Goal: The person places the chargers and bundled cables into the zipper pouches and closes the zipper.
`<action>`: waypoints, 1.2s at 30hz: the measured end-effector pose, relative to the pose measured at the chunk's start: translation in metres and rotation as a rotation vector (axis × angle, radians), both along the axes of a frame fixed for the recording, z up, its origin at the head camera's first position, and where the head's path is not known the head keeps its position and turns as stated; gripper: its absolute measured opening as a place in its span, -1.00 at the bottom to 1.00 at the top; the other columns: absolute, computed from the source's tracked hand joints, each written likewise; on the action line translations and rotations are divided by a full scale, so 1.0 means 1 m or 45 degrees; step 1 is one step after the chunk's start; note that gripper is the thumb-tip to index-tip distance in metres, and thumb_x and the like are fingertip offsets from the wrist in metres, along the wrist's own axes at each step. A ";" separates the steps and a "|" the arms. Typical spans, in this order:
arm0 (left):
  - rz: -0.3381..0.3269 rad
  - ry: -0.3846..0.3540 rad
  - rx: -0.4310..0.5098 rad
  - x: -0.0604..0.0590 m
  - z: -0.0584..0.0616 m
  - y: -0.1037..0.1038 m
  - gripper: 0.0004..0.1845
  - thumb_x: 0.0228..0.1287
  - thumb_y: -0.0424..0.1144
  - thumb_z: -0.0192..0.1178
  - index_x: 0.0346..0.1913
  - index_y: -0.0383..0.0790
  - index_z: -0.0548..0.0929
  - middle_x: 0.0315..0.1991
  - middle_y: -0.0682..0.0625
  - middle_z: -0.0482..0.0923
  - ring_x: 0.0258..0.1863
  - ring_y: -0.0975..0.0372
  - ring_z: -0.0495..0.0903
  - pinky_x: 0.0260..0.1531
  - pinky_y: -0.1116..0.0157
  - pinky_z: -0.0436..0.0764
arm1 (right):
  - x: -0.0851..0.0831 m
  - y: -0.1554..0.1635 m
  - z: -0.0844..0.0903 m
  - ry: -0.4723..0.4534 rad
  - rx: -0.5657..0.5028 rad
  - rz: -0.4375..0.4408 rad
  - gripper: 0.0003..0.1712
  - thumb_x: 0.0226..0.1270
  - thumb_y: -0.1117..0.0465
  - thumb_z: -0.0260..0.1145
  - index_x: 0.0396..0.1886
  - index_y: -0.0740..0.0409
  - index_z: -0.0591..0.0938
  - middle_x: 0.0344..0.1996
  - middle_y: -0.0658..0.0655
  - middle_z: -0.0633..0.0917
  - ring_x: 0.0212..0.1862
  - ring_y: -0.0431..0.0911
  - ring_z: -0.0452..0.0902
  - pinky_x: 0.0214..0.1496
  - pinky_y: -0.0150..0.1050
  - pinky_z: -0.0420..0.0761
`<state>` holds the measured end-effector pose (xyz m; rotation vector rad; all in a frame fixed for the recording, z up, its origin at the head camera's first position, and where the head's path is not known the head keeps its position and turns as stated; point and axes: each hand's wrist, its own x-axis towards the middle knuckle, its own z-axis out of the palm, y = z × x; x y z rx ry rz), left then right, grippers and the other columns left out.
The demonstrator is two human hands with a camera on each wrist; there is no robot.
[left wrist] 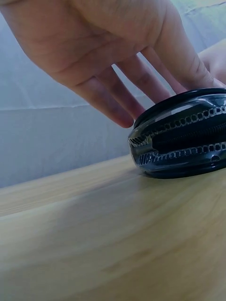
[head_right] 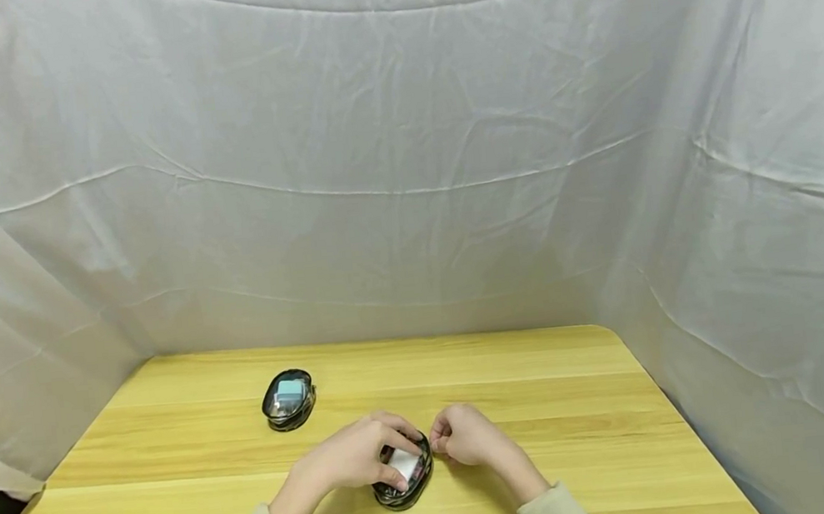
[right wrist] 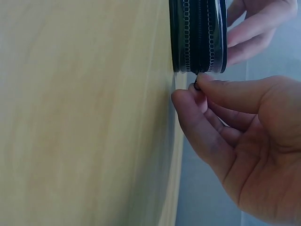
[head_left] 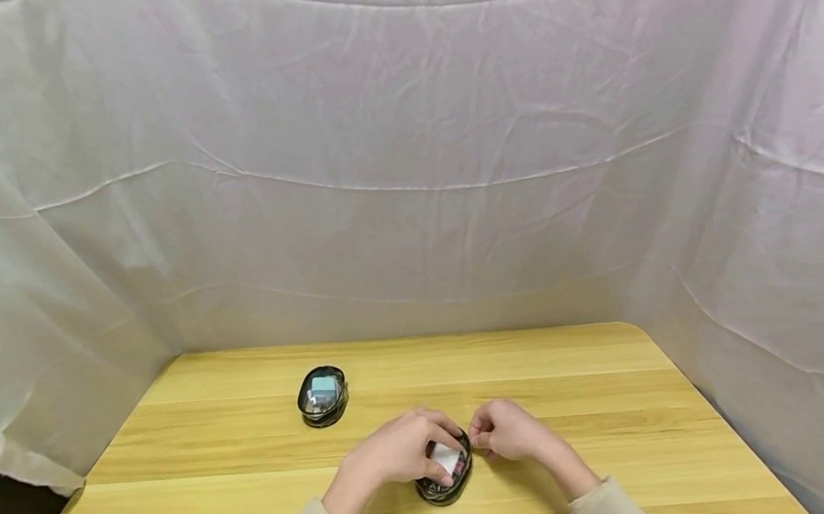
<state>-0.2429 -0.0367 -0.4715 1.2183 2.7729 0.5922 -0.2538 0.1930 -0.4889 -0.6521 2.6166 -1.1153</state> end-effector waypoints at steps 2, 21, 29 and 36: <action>0.000 -0.007 -0.001 0.000 0.000 0.000 -0.57 0.02 -0.02 0.61 0.02 0.04 0.85 0.20 0.21 0.66 0.27 0.22 0.56 0.28 0.26 0.55 | 0.000 0.000 0.000 -0.005 -0.003 0.002 -0.84 0.33 0.51 0.33 -0.42 0.26 0.66 -0.53 0.09 0.68 -0.48 -0.08 0.64 -0.46 -0.27 0.70; 0.049 -0.106 -0.006 0.002 0.000 0.002 -0.58 0.06 -0.03 0.57 0.03 0.00 0.84 0.20 0.19 0.69 0.25 0.21 0.59 0.30 0.23 0.55 | 0.003 0.005 0.005 -0.008 0.026 0.059 -0.82 0.31 0.51 0.35 -0.46 0.25 0.65 -0.52 0.10 0.68 -0.47 -0.05 0.66 -0.45 -0.22 0.74; 0.044 -0.136 0.023 0.001 -0.001 0.002 -0.58 0.07 -0.05 0.57 0.03 -0.03 0.84 0.19 0.16 0.69 0.23 0.24 0.62 0.25 0.28 0.59 | 0.002 0.009 0.005 -0.137 -0.022 0.117 -0.84 0.30 0.52 0.37 -0.45 0.27 0.66 -0.49 0.11 0.67 -0.45 -0.07 0.65 -0.39 -0.23 0.77; 0.045 -0.121 0.014 -0.001 -0.002 0.001 -0.58 0.06 -0.03 0.57 0.04 0.01 0.83 0.20 0.19 0.68 0.24 0.25 0.61 0.26 0.29 0.58 | 0.002 0.009 0.006 -0.147 -0.030 0.117 -0.86 0.30 0.51 0.37 -0.44 0.28 0.66 -0.48 0.13 0.67 -0.43 -0.03 0.66 -0.38 -0.17 0.78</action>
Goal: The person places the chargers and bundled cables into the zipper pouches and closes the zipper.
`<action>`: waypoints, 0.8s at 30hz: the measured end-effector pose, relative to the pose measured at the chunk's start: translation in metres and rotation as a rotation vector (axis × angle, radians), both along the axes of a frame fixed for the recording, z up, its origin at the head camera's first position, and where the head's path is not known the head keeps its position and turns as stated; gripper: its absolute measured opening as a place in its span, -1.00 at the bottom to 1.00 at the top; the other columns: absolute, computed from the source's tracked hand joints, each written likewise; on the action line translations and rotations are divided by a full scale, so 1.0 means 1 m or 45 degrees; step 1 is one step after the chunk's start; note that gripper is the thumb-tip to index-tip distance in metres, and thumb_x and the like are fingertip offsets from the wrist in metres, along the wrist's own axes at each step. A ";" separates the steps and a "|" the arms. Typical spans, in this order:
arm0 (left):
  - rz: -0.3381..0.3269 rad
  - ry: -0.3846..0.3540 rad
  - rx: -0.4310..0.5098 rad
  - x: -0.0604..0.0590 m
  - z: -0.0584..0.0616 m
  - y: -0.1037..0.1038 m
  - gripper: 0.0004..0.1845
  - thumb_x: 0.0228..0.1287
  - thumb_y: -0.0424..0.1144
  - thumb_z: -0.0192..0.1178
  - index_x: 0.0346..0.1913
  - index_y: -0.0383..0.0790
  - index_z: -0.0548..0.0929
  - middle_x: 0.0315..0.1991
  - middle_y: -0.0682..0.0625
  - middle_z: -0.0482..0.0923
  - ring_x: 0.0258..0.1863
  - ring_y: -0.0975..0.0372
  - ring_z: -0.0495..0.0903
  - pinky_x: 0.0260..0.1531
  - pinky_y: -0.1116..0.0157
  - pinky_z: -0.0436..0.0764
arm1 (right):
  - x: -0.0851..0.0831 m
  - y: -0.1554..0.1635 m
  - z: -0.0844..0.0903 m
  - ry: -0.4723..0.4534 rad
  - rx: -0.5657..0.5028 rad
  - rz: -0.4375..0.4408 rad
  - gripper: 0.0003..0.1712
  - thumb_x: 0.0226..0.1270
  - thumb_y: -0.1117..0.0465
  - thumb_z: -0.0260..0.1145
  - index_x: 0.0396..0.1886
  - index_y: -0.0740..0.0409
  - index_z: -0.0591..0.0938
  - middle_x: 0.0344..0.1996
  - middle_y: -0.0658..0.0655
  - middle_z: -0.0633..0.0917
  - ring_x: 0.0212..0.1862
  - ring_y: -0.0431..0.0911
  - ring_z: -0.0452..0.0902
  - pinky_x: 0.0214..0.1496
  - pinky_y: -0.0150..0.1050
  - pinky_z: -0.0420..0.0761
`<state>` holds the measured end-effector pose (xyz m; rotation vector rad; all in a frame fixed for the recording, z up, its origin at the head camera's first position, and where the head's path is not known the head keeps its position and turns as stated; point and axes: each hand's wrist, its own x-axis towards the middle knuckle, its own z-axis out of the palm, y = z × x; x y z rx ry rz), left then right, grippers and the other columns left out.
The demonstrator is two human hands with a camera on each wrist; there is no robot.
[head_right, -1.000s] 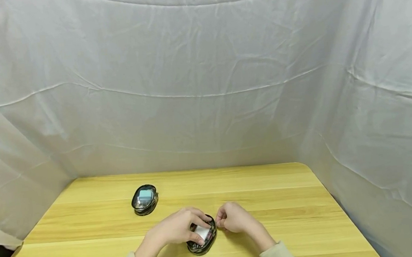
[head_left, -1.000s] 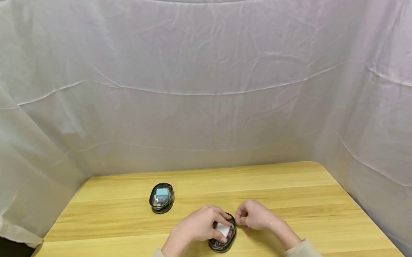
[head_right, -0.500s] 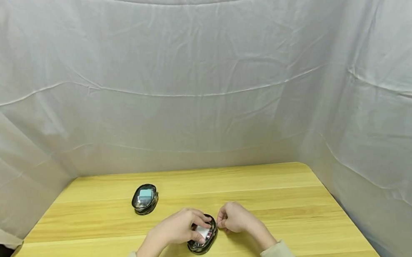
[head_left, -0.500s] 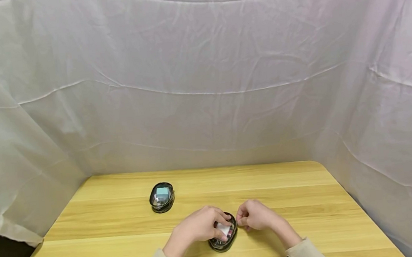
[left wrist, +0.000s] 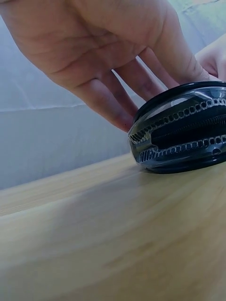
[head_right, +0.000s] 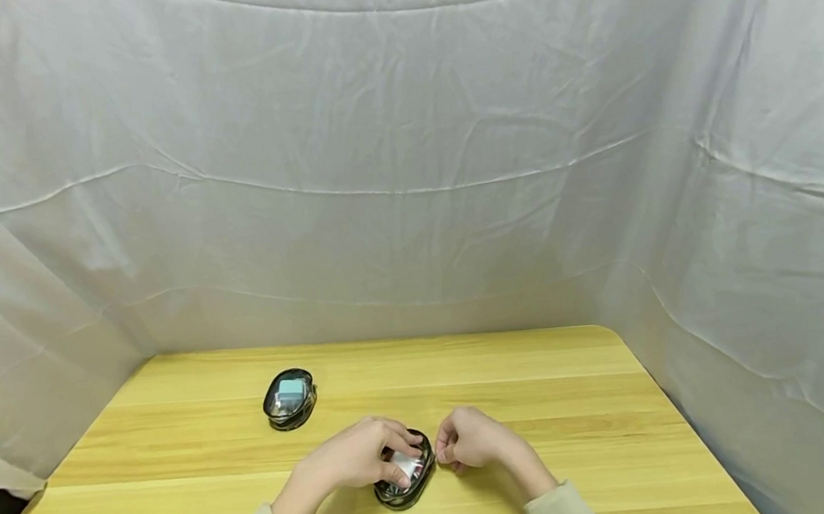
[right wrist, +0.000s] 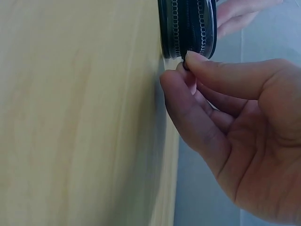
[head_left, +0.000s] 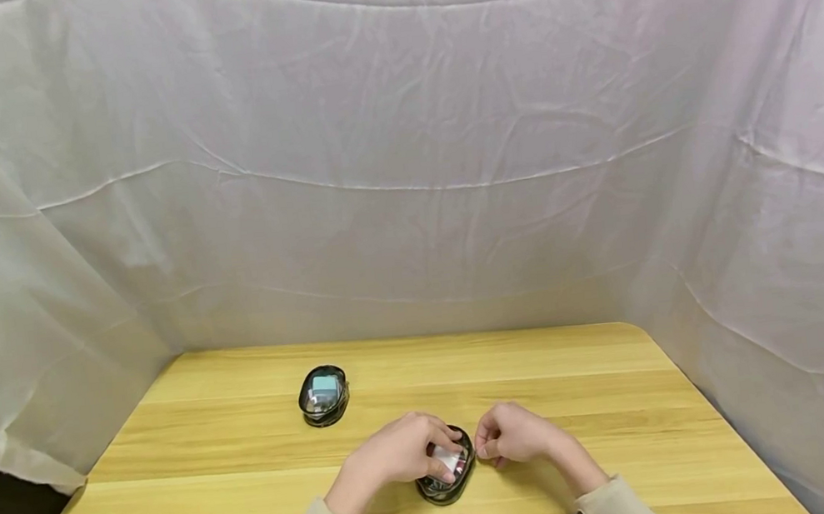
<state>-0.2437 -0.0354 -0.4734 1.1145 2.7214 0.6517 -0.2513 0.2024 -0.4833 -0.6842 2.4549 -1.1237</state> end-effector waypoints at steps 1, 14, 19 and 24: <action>-0.001 0.004 -0.002 0.000 0.000 0.000 -0.58 0.06 -0.03 0.57 0.03 0.01 0.83 0.20 0.20 0.68 0.24 0.25 0.61 0.26 0.28 0.58 | 0.000 0.000 0.000 0.000 0.001 -0.005 -0.86 0.30 0.51 0.37 -0.44 0.29 0.66 -0.48 0.13 0.67 -0.43 -0.03 0.66 -0.38 -0.17 0.78; -0.019 -0.002 -0.035 0.006 0.009 -0.001 -0.58 0.11 -0.09 0.57 0.06 -0.07 0.83 0.21 0.12 0.69 0.23 0.20 0.62 0.25 0.26 0.59 | 0.001 -0.005 0.000 0.075 0.047 -0.083 -0.83 0.32 0.50 0.33 -0.45 0.24 0.66 -0.50 0.09 0.66 -0.46 -0.08 0.63 -0.42 -0.23 0.75; -0.003 -0.033 -0.035 0.008 0.014 -0.004 -0.57 0.08 -0.11 0.59 0.06 -0.09 0.83 0.20 0.12 0.69 0.23 0.20 0.62 0.21 0.29 0.61 | 0.001 -0.007 -0.002 0.097 0.040 -0.128 -0.85 0.34 0.50 0.35 -0.43 0.27 0.66 -0.49 0.08 0.66 -0.47 -0.08 0.64 -0.42 -0.22 0.75; -0.022 0.000 -0.046 0.008 0.016 -0.004 -0.55 0.07 -0.11 0.60 0.07 -0.06 0.82 0.19 0.12 0.69 0.21 0.21 0.63 0.21 0.28 0.61 | 0.000 -0.009 -0.004 0.098 0.018 -0.141 -0.86 0.35 0.49 0.36 -0.42 0.28 0.67 -0.49 0.09 0.67 -0.47 -0.08 0.65 -0.42 -0.22 0.75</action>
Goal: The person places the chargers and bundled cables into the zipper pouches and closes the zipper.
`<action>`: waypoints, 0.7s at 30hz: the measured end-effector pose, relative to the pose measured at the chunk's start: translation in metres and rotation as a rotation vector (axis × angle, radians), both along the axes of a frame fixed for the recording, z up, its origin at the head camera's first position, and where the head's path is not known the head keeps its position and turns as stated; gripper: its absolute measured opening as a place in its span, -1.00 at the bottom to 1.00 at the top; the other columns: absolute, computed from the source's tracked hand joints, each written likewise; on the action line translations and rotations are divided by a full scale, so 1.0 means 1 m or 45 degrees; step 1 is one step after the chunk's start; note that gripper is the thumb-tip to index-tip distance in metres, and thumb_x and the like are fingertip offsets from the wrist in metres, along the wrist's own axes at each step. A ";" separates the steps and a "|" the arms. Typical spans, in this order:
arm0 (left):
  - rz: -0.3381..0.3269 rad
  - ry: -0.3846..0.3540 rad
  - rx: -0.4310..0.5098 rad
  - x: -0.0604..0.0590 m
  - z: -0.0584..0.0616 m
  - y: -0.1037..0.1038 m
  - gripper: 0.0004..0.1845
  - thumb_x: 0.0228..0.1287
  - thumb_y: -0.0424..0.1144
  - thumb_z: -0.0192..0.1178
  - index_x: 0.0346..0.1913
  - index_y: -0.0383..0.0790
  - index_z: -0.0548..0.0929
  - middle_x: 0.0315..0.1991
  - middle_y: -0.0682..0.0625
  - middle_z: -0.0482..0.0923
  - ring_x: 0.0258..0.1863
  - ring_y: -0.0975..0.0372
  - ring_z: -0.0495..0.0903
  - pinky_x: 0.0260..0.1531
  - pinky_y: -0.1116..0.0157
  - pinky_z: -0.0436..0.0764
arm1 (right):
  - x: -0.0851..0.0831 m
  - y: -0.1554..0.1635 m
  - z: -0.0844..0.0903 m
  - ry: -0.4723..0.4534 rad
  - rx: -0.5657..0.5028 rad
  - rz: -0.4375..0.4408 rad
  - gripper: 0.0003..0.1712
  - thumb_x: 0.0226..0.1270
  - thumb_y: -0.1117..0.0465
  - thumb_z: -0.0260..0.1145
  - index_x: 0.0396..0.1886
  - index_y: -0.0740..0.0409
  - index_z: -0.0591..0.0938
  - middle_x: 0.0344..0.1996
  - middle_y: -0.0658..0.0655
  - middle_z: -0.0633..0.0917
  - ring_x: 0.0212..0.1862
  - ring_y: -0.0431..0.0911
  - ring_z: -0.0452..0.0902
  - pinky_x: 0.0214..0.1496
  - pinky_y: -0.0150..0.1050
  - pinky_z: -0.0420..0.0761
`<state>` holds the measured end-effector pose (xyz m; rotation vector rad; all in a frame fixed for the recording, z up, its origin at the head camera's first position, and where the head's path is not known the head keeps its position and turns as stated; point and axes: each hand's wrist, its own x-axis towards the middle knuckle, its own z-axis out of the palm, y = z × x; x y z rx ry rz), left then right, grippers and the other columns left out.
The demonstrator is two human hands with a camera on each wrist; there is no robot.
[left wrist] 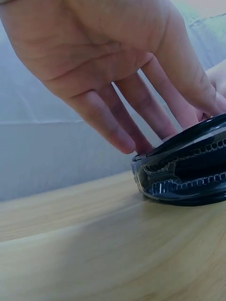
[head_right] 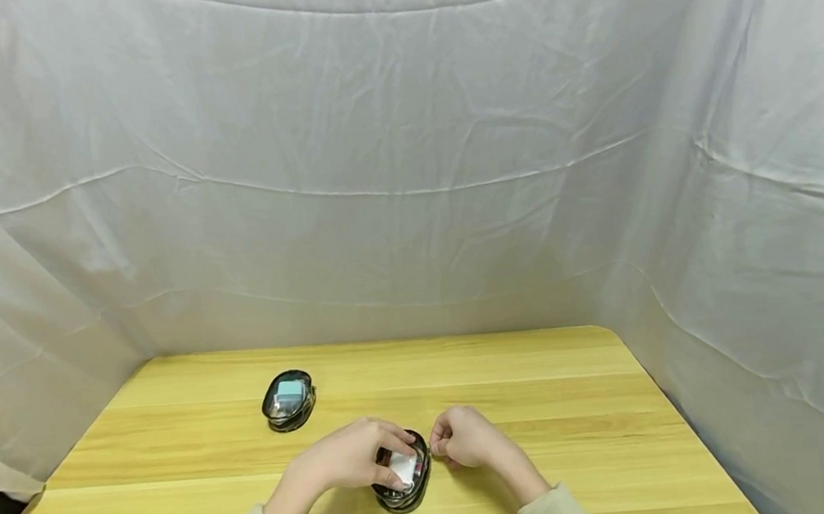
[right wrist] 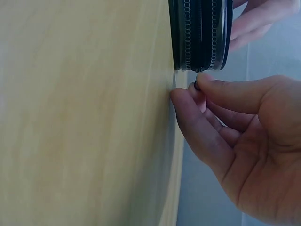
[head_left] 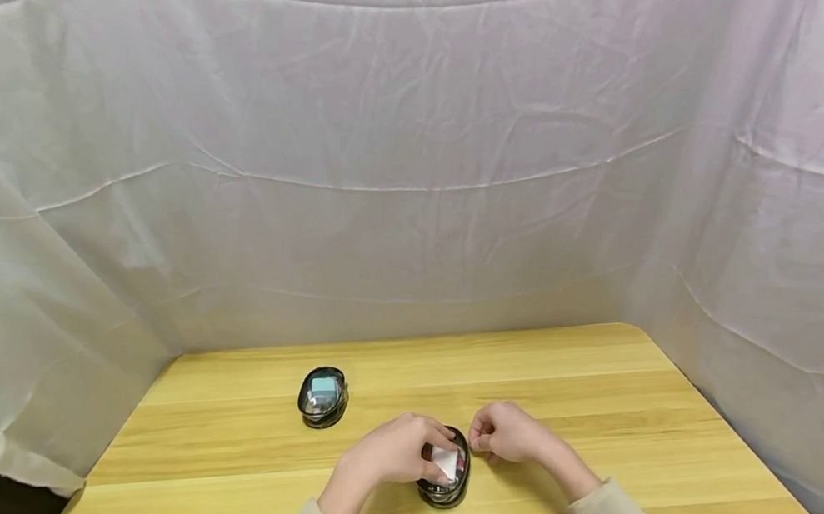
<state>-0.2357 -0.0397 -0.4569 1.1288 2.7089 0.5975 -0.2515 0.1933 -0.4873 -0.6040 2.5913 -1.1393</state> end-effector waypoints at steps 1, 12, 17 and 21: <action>-0.009 0.014 -0.002 0.000 0.000 0.000 -0.54 0.07 -0.11 0.60 0.08 -0.05 0.82 0.20 0.11 0.69 0.21 0.21 0.63 0.23 0.28 0.61 | 0.000 0.000 0.000 0.000 -0.004 0.002 -0.86 0.35 0.48 0.37 -0.42 0.28 0.67 -0.50 0.09 0.67 -0.47 -0.08 0.65 -0.42 -0.22 0.75; -0.037 0.022 0.026 -0.005 -0.007 0.000 -0.56 0.04 -0.09 0.59 0.05 0.00 0.83 0.22 0.13 0.68 0.24 0.21 0.61 0.27 0.29 0.58 | -0.001 0.000 0.000 -0.015 -0.014 0.046 -0.86 0.32 0.49 0.37 -0.43 0.28 0.67 -0.50 0.10 0.67 -0.46 -0.07 0.66 -0.41 -0.21 0.76; -0.002 -0.013 0.039 -0.004 -0.008 0.001 -0.57 0.03 -0.10 0.60 0.03 0.00 0.84 0.21 0.15 0.68 0.25 0.20 0.61 0.26 0.27 0.59 | -0.001 0.002 0.000 -0.022 0.001 0.053 -0.85 0.32 0.50 0.37 -0.44 0.26 0.66 -0.51 0.09 0.66 -0.46 -0.07 0.65 -0.41 -0.21 0.76; 0.010 -0.015 0.042 -0.003 -0.007 0.001 -0.58 0.04 -0.10 0.60 0.02 -0.01 0.84 0.19 0.15 0.70 0.24 0.20 0.62 0.25 0.27 0.59 | 0.000 0.003 0.002 -0.023 0.008 0.071 -0.84 0.32 0.50 0.37 -0.45 0.26 0.65 -0.51 0.10 0.66 -0.46 -0.06 0.65 -0.42 -0.20 0.76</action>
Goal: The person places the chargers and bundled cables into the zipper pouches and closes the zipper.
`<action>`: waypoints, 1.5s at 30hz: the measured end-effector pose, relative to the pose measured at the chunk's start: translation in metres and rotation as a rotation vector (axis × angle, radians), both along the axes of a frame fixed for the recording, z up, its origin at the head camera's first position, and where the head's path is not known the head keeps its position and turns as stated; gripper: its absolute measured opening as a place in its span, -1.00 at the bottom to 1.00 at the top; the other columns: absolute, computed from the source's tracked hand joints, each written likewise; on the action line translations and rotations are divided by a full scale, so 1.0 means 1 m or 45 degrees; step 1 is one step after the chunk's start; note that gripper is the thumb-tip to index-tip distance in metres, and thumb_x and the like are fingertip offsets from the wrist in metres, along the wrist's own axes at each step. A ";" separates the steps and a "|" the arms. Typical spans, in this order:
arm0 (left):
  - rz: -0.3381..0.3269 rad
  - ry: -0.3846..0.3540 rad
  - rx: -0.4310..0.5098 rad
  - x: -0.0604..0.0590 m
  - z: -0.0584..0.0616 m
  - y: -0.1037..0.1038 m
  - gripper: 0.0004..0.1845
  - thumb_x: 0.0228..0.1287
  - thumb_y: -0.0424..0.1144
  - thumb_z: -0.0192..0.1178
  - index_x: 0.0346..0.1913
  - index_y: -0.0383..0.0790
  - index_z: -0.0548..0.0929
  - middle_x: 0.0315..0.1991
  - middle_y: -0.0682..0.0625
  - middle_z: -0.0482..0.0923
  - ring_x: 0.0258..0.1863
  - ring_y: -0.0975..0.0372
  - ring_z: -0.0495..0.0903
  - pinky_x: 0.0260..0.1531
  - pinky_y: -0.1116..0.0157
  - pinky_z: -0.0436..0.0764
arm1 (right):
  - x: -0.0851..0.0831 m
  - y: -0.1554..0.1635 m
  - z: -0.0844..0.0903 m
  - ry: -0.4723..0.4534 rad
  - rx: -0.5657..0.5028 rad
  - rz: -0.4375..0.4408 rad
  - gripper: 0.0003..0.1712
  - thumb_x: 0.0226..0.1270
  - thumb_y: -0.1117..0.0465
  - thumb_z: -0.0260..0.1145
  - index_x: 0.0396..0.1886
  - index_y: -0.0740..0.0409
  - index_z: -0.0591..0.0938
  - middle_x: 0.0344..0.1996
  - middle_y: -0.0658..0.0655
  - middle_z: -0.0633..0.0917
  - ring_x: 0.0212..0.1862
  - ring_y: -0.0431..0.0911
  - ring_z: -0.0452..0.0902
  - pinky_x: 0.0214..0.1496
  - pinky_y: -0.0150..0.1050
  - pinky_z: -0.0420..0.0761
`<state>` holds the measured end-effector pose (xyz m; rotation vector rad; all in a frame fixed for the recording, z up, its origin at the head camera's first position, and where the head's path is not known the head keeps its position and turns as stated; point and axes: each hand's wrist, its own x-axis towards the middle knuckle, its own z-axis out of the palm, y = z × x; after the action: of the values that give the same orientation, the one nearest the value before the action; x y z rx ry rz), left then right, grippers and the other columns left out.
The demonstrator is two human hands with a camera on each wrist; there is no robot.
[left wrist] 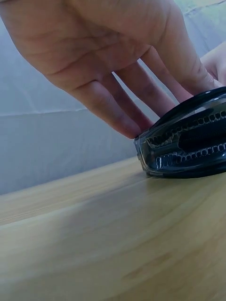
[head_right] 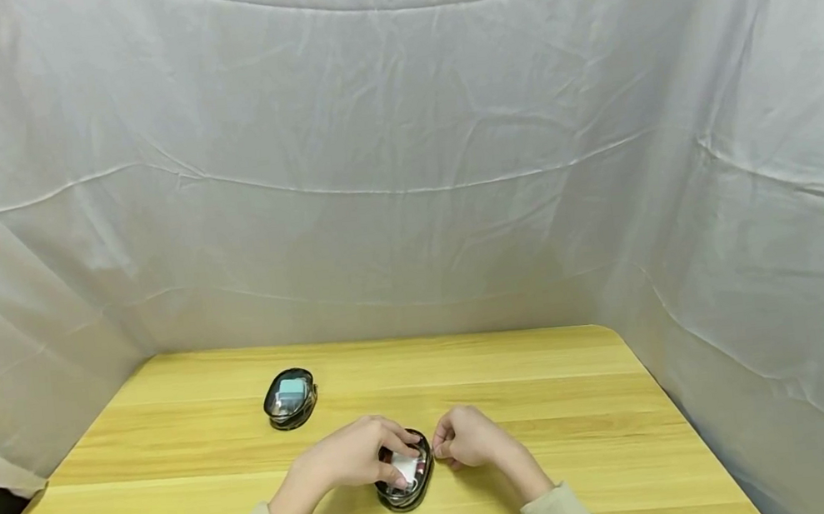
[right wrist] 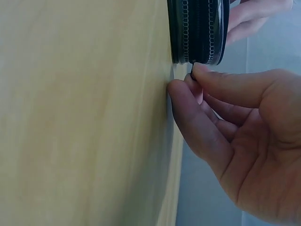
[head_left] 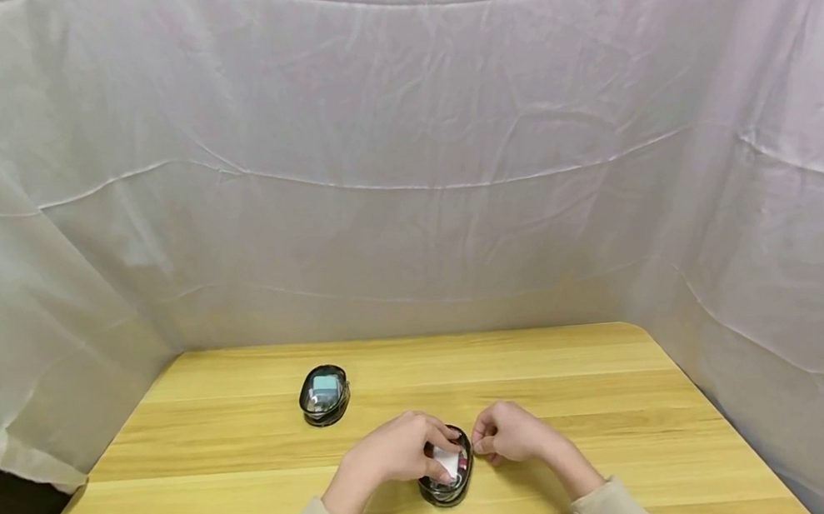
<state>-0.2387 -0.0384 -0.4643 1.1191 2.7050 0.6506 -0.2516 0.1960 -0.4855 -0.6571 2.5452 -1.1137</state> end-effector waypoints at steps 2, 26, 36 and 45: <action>0.008 0.002 -0.001 0.000 0.000 0.000 -0.59 0.03 -0.10 0.60 0.01 -0.02 0.84 0.17 0.16 0.70 0.22 0.21 0.63 0.24 0.28 0.60 | 0.000 0.000 0.001 -0.001 0.002 0.011 -0.83 0.32 0.50 0.37 -0.45 0.26 0.65 -0.51 0.10 0.67 -0.46 -0.06 0.65 -0.42 -0.20 0.76; 0.041 -0.006 -0.040 0.001 0.002 0.002 -0.62 0.07 -0.10 0.59 0.00 -0.01 0.85 0.18 0.15 0.70 0.23 0.19 0.63 0.24 0.26 0.60 | 0.000 0.005 0.003 -0.124 -0.023 0.082 -0.87 0.32 0.49 0.36 -0.42 0.25 0.67 -0.47 0.10 0.68 -0.43 -0.07 0.64 -0.38 -0.24 0.76; 0.054 0.067 -0.098 0.006 0.005 0.003 -0.61 0.11 -0.07 0.57 0.02 -0.04 0.84 0.11 0.10 0.74 0.12 0.22 0.68 0.21 0.24 0.63 | 0.000 0.000 -0.002 -0.004 -0.010 -0.024 -0.85 0.30 0.52 0.33 -0.44 0.27 0.66 -0.50 0.09 0.66 -0.44 -0.07 0.63 -0.42 -0.23 0.75; -0.007 0.122 -0.083 0.008 0.009 0.006 -0.60 0.03 -0.11 0.61 0.00 0.05 0.85 0.17 0.13 0.69 0.18 0.21 0.64 0.24 0.20 0.60 | -0.002 0.001 -0.003 -0.034 -0.055 -0.016 -0.85 0.33 0.51 0.35 -0.42 0.28 0.66 -0.48 0.10 0.67 -0.44 -0.06 0.66 -0.38 -0.22 0.77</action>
<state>-0.2305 -0.0324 -0.4552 1.1705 2.7792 0.5166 -0.2533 0.1972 -0.4886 -0.6337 2.5123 -1.1770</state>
